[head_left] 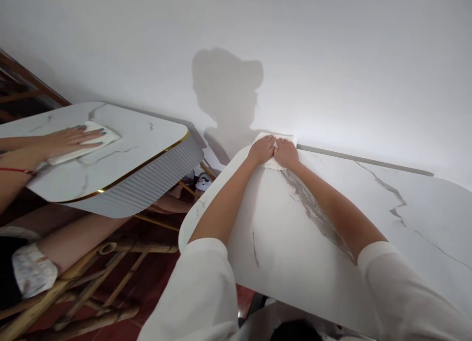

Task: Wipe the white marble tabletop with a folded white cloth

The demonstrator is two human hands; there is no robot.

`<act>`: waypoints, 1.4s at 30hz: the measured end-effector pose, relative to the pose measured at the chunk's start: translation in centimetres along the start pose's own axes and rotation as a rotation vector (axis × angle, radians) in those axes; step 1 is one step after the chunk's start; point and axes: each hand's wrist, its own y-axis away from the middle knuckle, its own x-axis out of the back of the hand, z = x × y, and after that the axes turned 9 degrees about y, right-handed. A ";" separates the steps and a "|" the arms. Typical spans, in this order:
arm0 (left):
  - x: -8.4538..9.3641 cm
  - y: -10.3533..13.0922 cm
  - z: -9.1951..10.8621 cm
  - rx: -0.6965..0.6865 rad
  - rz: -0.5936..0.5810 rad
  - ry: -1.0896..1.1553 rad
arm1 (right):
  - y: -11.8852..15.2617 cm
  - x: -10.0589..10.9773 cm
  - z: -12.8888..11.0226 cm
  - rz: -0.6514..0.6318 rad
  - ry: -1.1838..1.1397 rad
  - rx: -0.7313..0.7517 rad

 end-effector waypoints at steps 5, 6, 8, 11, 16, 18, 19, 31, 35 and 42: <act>-0.4 -0.4 2.5 -0.020 -0.031 -0.006 | 1.6 0.5 1.3 -0.003 0.020 -0.062; -0.4 -0.3 3.1 -0.030 -0.041 -0.006 | 2.2 0.7 1.5 -0.008 0.029 -0.074; -0.4 0.0 4.0 -0.067 -0.063 -0.006 | 3.3 1.1 1.6 -0.013 0.048 -0.099; -0.2 1.1 4.9 -0.137 -0.102 0.005 | 5.2 1.6 1.0 -0.004 0.072 -0.135; 0.6 4.4 4.7 -0.158 -0.131 0.065 | 8.0 2.6 -2.0 -0.001 0.085 -0.144; 1.2 6.2 4.4 -0.151 -0.139 0.088 | 9.0 3.1 -3.7 -0.013 0.093 -0.125; 1.6 7.3 4.3 -0.149 -0.142 0.096 | 9.6 3.4 -4.6 -0.018 0.097 -0.113; 6.8 23.7 5.4 -0.057 -0.061 -0.005 | 17.8 7.4 -15.2 -0.143 -0.056 0.119; 7.1 26.7 7.5 -0.007 -0.016 -0.047 | 20.1 8.4 -15.6 -0.139 -0.087 0.199; 6.0 27.2 12.9 0.072 0.029 -0.055 | 23.5 9.8 -12.5 -0.133 -0.057 0.255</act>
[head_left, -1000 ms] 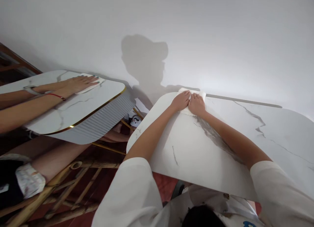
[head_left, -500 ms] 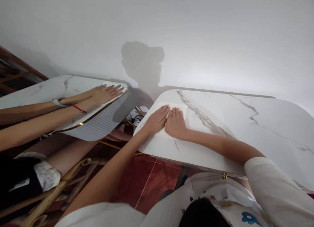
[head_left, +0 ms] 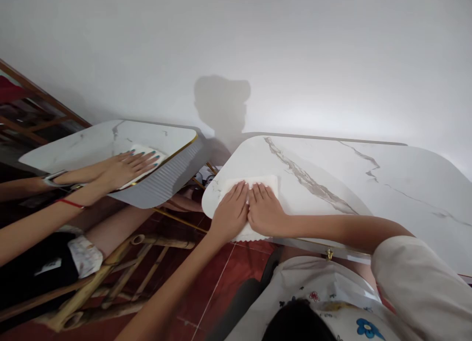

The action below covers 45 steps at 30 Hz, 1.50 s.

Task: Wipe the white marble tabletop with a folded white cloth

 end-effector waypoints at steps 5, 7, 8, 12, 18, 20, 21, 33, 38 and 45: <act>-1.2 -2.1 3.7 0.004 -0.019 -0.010 | 2.1 0.4 3.2 0.006 0.044 -0.019; -1.9 -3.5 4.4 0.006 -0.015 -0.005 | 2.2 0.4 4.6 0.013 0.069 -0.031; -2.2 -4.2 4.6 0.005 -0.014 0.001 | 2.1 0.3 5.4 0.019 0.082 -0.037; -3.4 -8.0 4.5 -0.007 -0.015 0.026 | 0.4 -0.4 8.8 0.057 0.119 -0.043; -4.9 -14.5 2.1 0.014 0.008 0.036 | -4.9 -2.1 14.0 0.083 0.148 0.015; -5.5 -16.4 0.7 -0.016 0.021 0.035 | -6.8 -2.7 15.2 0.094 0.144 -0.003; -5.7 -17.3 0.0 -0.039 0.023 0.036 | -7.8 -3.0 15.6 0.102 0.141 -0.015; -9.3 -25.1 -8.4 -0.127 0.069 0.019 | -16.3 -5.8 18.7 0.180 0.087 -0.133; -10.3 -28.1 -8.7 -0.141 0.054 0.016 | -17.5 -5.6 20.4 0.136 0.042 -0.212; -11.1 -29.3 -4.9 -0.225 0.069 -0.003 | -15.0 -4.5 23.2 0.114 0.042 -0.248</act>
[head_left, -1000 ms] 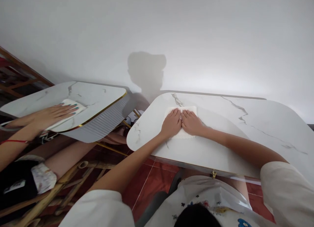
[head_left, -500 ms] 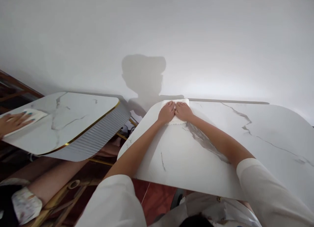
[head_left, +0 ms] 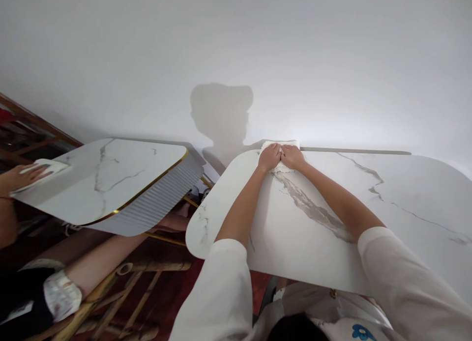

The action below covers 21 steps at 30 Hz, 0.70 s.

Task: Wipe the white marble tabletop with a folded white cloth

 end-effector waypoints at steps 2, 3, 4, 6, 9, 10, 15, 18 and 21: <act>-0.1 -0.3 1.2 -0.035 0.003 0.019 | 1.0 0.4 0.5 0.003 0.028 -0.035; -0.1 -0.4 1.8 -0.045 0.002 0.036 | 1.6 0.5 0.6 0.007 0.043 -0.058; -0.1 -0.4 2.2 -0.053 -0.002 0.057 | 2.2 0.7 0.6 0.009 0.056 -0.081; 0.1 -0.4 3.0 -0.065 -0.027 0.100 | 3.3 0.9 0.3 0.008 0.078 -0.132; 0.7 0.3 3.8 -0.090 -0.087 0.142 | 4.9 1.2 -0.9 -0.001 0.096 -0.218; 1.0 0.7 4.1 -0.097 -0.104 0.150 | 5.5 1.4 -1.4 -0.003 0.100 -0.238; 2.9 4.5 5.2 -0.146 -0.158 0.156 | 8.6 2.2 -4.3 0.004 0.128 -0.213; 4.3 7.8 5.8 -0.138 -0.166 0.134 | 10.6 2.6 -6.5 0.034 0.137 -0.140; 5.9 11.5 6.4 -0.092 -0.159 0.112 | 12.6 3.1 -9.1 0.068 0.113 -0.067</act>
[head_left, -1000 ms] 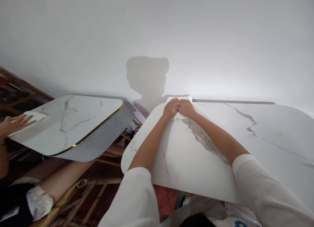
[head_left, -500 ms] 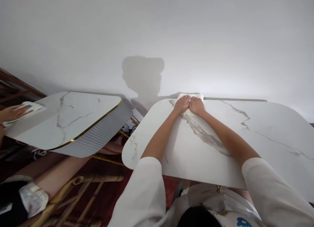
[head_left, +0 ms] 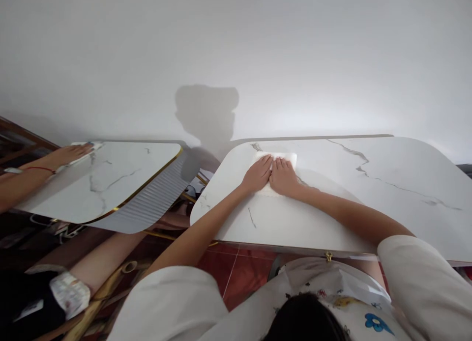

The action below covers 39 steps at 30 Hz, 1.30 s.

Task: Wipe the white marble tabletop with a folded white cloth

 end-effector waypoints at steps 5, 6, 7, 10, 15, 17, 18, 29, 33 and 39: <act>1.6 5.9 2.3 0.056 -0.006 -0.036 | 3.2 1.9 -3.6 -0.027 -0.089 0.054; 1.9 6.9 2.8 0.072 -0.007 -0.047 | 3.8 2.3 -4.2 -0.035 -0.105 0.069; 2.2 7.7 3.4 0.089 -0.006 -0.057 | 4.4 2.6 -4.7 -0.042 -0.117 0.085; 2.7 9.7 5.1 0.139 0.002 -0.072 | 5.9 3.6 -5.5 -0.057 -0.130 0.122; 2.6 11.1 8.2 0.217 0.039 -0.058 | 8.2 4.9 -4.9 -0.092 -0.134 0.203; 2.2 11.2 9.8 0.243 0.061 -0.053 | 9.2 5.5 -4.0 -0.093 -0.148 0.228; 2.0 11.2 10.6 0.252 0.072 -0.052 | 9.8 5.8 -3.4 -0.086 -0.154 0.234; -1.4 4.4 13.4 0.170 0.086 0.063 | 10.9 5.9 4.1 -0.080 -0.103 0.125; -2.4 0.0 11.4 0.161 0.079 0.078 | 7.6 4.5 6.9 -0.082 -0.078 0.132; -3.5 -6.3 6.8 0.128 0.114 0.042 | 1.0 1.4 10.4 -0.070 -0.035 0.160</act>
